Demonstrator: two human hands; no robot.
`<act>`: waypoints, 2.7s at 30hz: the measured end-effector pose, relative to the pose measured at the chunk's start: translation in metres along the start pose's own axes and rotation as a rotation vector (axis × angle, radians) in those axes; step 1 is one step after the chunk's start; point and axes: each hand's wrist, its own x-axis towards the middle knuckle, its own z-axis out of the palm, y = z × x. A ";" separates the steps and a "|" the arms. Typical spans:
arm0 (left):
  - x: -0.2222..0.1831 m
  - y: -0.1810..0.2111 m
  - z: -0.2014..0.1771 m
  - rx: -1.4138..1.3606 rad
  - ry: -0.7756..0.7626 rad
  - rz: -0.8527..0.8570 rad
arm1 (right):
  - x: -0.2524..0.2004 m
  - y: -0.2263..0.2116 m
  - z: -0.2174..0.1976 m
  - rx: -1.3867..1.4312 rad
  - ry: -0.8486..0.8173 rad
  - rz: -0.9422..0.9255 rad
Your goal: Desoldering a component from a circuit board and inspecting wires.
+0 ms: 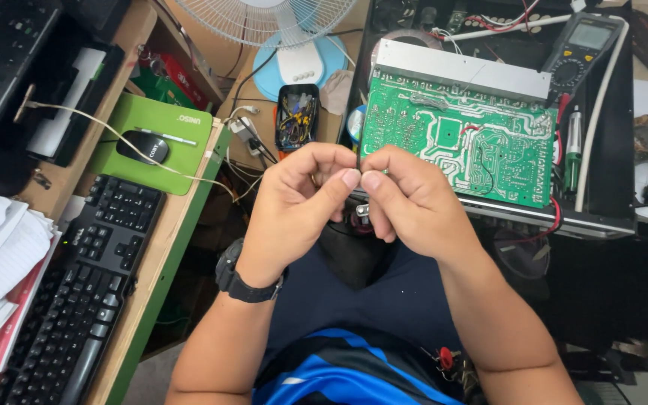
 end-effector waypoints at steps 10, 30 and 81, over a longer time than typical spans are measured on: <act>0.001 0.016 -0.019 0.437 0.041 0.172 | -0.002 0.009 -0.008 0.101 0.036 -0.046; 0.001 0.022 -0.018 0.332 0.023 0.169 | -0.014 0.026 -0.017 0.292 0.104 -0.076; -0.053 0.180 -0.129 0.014 0.316 0.379 | 0.000 0.074 0.070 -0.049 0.105 0.060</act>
